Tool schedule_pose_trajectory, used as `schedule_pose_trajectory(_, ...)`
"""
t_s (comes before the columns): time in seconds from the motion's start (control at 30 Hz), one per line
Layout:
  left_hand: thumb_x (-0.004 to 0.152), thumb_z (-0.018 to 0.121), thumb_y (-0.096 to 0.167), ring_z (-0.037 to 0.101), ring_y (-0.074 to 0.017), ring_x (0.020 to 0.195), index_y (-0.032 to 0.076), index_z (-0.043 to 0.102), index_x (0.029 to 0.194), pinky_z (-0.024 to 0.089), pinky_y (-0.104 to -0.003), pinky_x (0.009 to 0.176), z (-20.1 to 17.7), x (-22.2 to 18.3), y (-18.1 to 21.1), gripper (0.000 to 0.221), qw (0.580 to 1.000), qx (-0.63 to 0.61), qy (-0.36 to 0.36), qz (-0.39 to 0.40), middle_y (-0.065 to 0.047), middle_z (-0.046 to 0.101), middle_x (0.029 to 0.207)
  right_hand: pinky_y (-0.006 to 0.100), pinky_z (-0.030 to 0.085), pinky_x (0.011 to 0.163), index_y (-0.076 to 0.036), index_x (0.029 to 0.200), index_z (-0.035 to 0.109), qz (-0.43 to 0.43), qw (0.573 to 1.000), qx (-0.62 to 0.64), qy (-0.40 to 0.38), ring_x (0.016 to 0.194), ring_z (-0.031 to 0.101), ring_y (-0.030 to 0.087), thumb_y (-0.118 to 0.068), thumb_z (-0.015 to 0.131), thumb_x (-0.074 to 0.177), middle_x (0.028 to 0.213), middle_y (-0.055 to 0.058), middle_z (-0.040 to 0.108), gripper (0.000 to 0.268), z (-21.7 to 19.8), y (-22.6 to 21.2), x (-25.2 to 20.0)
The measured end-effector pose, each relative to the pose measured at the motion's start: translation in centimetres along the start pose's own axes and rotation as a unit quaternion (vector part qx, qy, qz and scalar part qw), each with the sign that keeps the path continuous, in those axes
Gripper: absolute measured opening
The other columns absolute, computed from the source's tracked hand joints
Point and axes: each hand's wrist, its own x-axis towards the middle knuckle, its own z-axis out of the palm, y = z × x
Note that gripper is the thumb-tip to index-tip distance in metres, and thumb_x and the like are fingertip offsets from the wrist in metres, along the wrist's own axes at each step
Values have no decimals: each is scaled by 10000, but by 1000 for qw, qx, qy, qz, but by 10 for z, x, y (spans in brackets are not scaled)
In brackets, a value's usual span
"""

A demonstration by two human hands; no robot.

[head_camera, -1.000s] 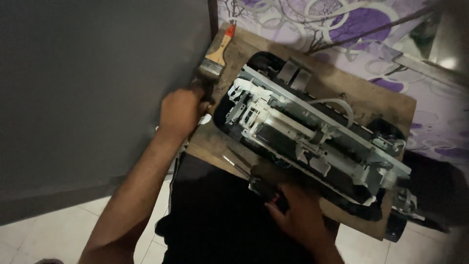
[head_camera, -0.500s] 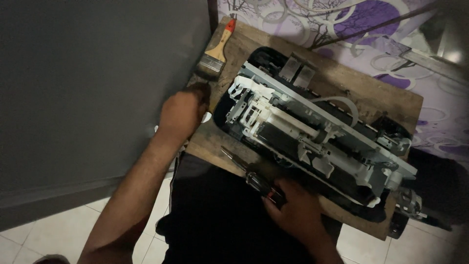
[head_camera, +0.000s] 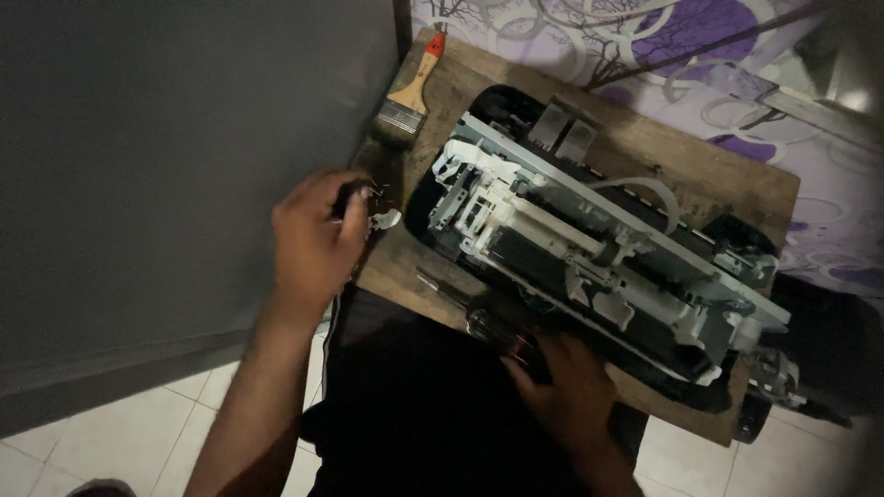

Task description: Disassembling a printer by removing screws and internal components to access the inner workings.

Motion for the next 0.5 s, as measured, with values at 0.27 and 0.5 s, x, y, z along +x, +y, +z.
schedule_pose_trajectory(0.27,1030,599,12,666,-372,1038,-60,679,1195,531,-460,921,39,-29,59,197,992,-62,-1,107,-229,662,1154,471,560,636,-267,1202,722,-60,990,-16,123,894,685,328,-600,831,745,1113,108,684,575,25,14,-4)
schedule_pose_trajectory(0.5,1036,582,62,584,-433,1177,-75,702,1216,445,-575,1076,79,-19,91,257,987,-68,-38,143,-243,591,1257,459,522,689,-132,1174,704,-171,974,74,132,954,658,355,-369,826,785,1126,170,671,472,-7,11,2)
